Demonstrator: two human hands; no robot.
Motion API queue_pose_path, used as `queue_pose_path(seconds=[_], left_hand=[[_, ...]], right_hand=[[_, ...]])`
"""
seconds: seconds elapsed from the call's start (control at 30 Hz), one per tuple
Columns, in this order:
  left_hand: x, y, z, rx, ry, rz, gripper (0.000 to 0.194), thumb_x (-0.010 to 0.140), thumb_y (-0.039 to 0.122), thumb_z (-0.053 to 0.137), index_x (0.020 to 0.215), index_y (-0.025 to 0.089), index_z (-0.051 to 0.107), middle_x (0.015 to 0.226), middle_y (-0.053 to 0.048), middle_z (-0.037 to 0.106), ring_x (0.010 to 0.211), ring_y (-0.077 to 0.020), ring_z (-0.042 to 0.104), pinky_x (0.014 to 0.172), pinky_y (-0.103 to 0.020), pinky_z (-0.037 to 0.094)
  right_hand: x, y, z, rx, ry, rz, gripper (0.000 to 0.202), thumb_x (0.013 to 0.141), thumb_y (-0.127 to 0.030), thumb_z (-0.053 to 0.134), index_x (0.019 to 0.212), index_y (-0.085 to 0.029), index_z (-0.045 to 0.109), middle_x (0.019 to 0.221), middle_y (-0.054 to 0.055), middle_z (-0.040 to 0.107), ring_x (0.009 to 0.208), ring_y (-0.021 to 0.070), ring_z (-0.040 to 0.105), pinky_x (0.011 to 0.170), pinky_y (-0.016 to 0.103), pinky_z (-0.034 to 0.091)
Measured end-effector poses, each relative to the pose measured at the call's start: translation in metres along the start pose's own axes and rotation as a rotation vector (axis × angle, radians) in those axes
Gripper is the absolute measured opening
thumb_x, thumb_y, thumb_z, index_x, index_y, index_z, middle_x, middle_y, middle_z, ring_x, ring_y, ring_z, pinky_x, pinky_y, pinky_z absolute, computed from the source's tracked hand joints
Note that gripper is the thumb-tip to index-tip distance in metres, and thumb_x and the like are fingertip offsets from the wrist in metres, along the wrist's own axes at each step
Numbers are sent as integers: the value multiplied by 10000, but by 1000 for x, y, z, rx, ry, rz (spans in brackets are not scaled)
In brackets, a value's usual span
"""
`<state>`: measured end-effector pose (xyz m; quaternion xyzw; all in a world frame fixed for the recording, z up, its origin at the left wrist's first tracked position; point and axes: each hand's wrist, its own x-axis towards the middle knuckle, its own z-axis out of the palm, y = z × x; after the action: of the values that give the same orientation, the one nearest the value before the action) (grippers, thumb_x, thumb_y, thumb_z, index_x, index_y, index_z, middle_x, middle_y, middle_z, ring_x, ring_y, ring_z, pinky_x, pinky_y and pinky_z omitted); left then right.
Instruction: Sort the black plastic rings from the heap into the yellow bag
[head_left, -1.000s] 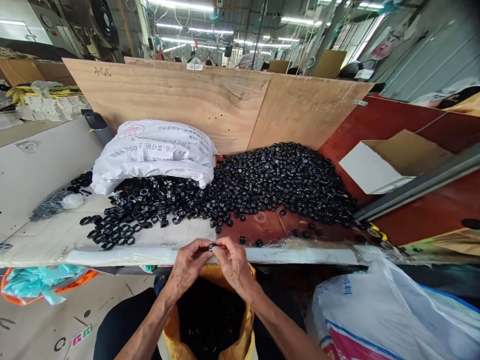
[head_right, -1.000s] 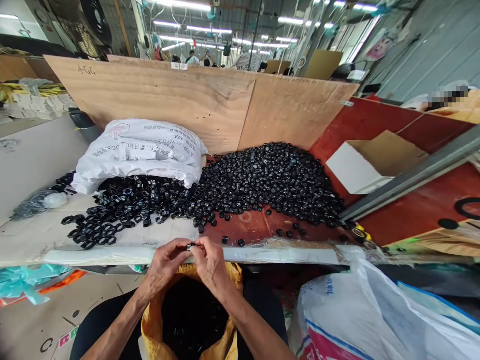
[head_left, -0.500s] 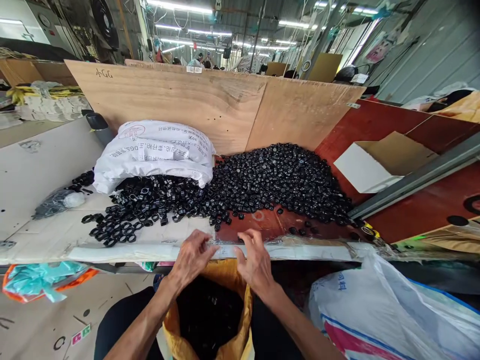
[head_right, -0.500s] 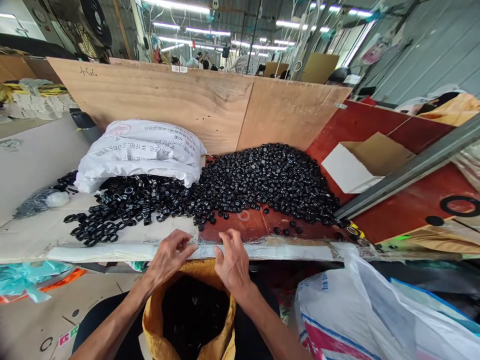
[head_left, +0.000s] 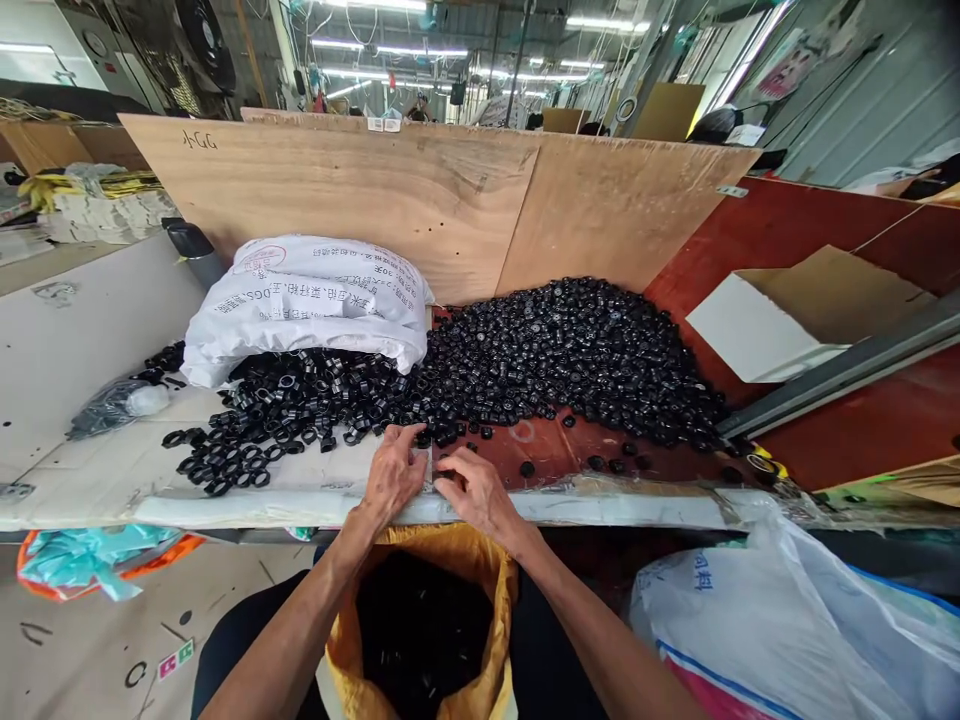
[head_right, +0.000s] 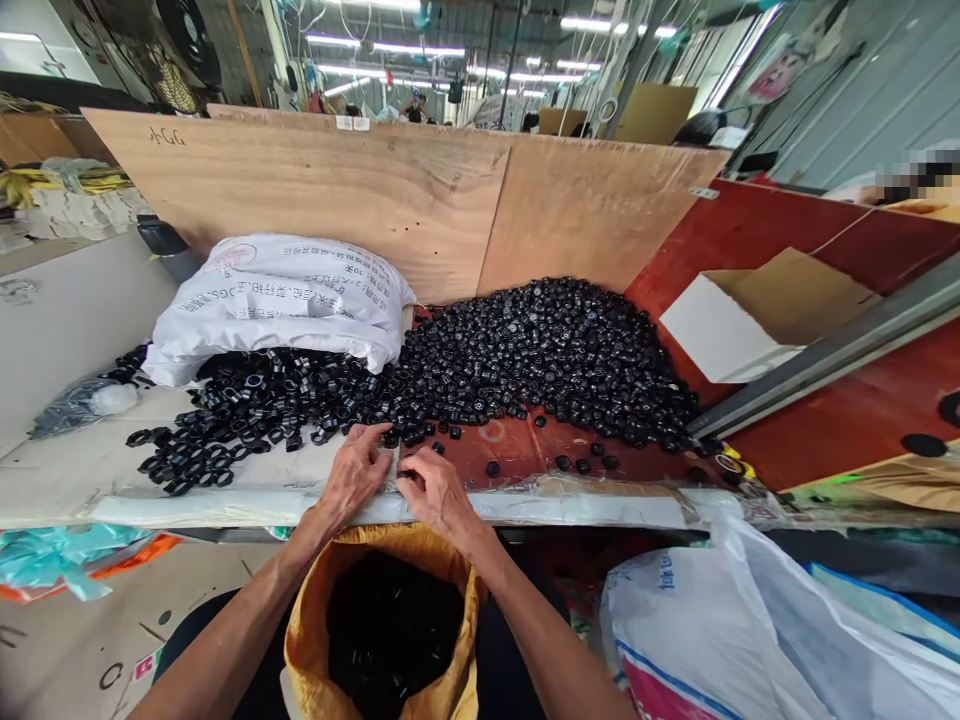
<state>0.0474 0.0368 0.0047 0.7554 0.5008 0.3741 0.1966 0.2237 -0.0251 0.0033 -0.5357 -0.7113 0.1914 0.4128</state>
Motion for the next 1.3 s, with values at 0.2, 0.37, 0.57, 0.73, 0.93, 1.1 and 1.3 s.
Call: queue_pose_path(seconds=[0.2,0.37,0.57,0.73,0.93,1.1,1.3], left_hand=[[6,-7,1,12,-38,80,300,861,107,681,1137,215,725,999,-56,697,898,-229,693,858,-358,572],[-18,-12,-6,-78,-43,69,305,856,122,691,1137,235,724,983,-31,697,758,-165,666,777,-309,572],[-24,-10,-13,-214,-47,63,335,865,105,637,1165,227,721,1049,-40,707,789,-148,661,763,-289,568],[-26,-4,-14,-234,-83,-22,321,843,123,676,1151,210,706,847,3,691,725,-150,645,720,-285,549],[-27,5,-23,-315,-181,38,224,932,206,666,1147,223,727,1102,-54,734,913,-183,712,851,-325,575],[-28,1,-24,-425,-170,61,248,940,215,694,1184,226,736,1145,-67,726,1043,-199,715,937,-328,578],[-29,-4,-20,-500,-135,135,194,954,223,700,1142,208,747,1120,-77,725,1039,-197,716,943,-330,587]], right_hand=[[18,14,7,-10,122,156,161,847,-181,663,988,-200,737,949,61,690,746,188,635,734,323,546],[10,12,0,133,138,147,160,863,-229,639,985,-212,741,969,55,702,735,174,641,639,272,541],[6,2,-2,222,85,140,228,858,-228,645,1066,-227,736,983,49,727,757,182,672,664,280,559],[8,-3,2,335,103,71,160,899,-263,670,1039,-233,741,1020,53,709,814,181,676,724,289,570],[11,-8,6,263,59,-5,192,945,-269,654,1107,-243,754,1038,65,734,923,213,697,816,327,567],[8,-6,7,239,103,-33,95,946,-266,681,992,-229,755,980,60,747,885,209,706,788,315,563],[4,0,12,256,84,-13,148,975,-348,694,1000,-213,751,898,52,734,718,173,708,639,261,547]])
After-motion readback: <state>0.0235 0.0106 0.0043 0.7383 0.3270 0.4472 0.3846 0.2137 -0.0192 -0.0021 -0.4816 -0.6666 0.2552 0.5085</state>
